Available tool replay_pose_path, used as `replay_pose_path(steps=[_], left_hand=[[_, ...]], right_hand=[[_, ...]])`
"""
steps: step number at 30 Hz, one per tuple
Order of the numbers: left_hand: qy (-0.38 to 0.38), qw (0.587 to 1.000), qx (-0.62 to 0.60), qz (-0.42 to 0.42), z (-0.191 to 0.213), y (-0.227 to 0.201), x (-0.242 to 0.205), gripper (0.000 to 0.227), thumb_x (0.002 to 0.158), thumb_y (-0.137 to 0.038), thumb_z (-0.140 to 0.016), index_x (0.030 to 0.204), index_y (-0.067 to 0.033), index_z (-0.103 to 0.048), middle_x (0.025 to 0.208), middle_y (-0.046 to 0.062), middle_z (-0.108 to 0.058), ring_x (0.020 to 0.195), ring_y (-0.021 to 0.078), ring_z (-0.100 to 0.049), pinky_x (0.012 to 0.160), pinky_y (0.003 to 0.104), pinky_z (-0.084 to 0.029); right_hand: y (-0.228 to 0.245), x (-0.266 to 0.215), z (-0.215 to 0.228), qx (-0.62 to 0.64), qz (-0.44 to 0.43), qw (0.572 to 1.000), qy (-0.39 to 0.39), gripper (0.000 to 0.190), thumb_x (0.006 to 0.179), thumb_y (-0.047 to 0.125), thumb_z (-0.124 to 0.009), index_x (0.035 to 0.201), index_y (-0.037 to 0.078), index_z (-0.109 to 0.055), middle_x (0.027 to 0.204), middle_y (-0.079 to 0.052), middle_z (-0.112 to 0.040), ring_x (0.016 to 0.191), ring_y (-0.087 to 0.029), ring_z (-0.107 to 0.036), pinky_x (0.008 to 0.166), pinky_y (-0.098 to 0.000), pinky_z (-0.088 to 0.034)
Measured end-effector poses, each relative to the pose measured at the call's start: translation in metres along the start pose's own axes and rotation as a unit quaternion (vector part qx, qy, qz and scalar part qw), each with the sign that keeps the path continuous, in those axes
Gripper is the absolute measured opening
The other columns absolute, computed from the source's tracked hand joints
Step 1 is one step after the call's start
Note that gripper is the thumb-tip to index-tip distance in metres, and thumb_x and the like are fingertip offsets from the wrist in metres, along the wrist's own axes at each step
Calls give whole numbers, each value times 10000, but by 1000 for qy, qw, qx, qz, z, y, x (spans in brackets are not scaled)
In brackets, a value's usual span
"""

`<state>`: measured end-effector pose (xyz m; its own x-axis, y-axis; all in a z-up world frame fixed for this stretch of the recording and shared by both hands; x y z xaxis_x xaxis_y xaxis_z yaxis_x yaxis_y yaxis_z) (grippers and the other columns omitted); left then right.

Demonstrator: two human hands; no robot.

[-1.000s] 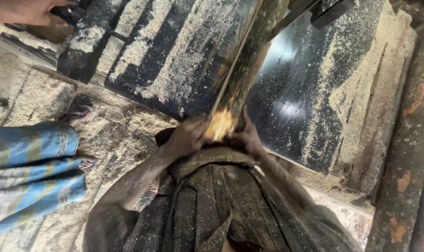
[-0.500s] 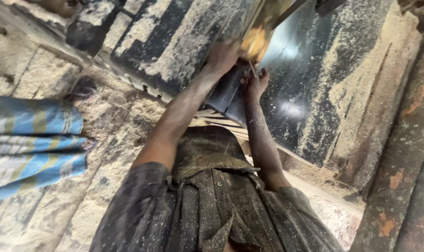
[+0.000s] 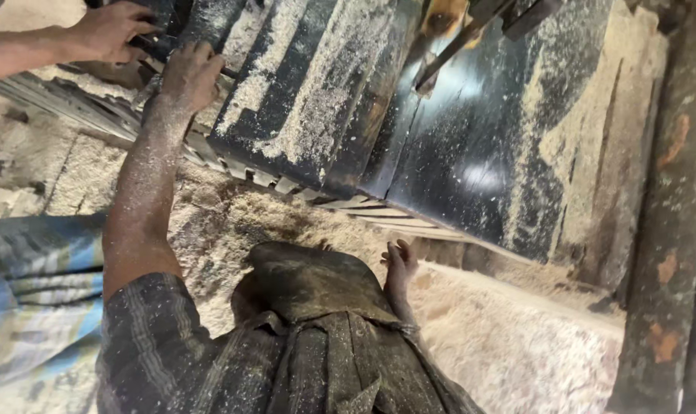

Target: The person lifts wooden logs and positions them onto a powered saw table to cut them into smaller sections.

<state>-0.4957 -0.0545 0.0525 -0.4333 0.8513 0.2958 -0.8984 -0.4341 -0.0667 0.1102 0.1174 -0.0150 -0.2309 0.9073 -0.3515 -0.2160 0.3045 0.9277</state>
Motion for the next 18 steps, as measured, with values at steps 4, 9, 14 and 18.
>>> replay_pose_path(steps=[4, 9, 14, 18], left_hand=[[-6, 997, 16, -69, -26, 6, 3, 485, 933, 19, -742, 1402, -90, -690, 1236, 166, -671, 1093, 313, -653, 949, 467, -550], [-35, 991, -1, -129, -48, 17, 23, 302, 996, -4, -724, 1294, -54, -722, 1184, 154, -728, 1087, 291, -670, 964, 465, -540], [58, 990, -3, -127, -42, 21, 31, 207, 886, -150, -790, 1057, -36, -763, 1055, 148, -757, 1127, 331, -683, 1050, 497, -528], [190, 968, 88, -138, -59, 42, 57, 292, 884, -292, -814, 1164, -208, -801, 1111, 113, -768, 1184, 321, -646, 1183, 598, -372]], right_hand=[[-29, -12, 15, 65, -1, 998, -21, 372, 926, 131, -718, 1253, -23, -627, 1020, -139, -722, 773, -195, -707, 594, -288, -573], [-19, -13, 26, 20, 1, 996, -87, 318, 943, 114, -723, 1219, -30, -657, 966, -142, -715, 749, -188, -704, 577, -291, -571], [21, -4, 58, -2, 50, 981, -185, 253, 911, 121, -750, 1142, 20, -724, 954, -117, -748, 765, -167, -721, 629, -279, -617], [75, -3, 88, -235, 239, 912, -235, 313, 1000, 225, -800, 1243, 40, -732, 1101, -184, -707, 978, -263, -591, 845, -416, -553]])
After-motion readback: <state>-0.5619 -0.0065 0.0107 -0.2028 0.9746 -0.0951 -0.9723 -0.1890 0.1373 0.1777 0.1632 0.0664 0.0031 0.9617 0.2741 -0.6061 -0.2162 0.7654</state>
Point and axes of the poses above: each hand's wrist, its own x-axis towards the middle knuckle, its own z-axis out of the back of the hand, y = z × x, the point moved 1 cm from there along x, towards the middle knuckle
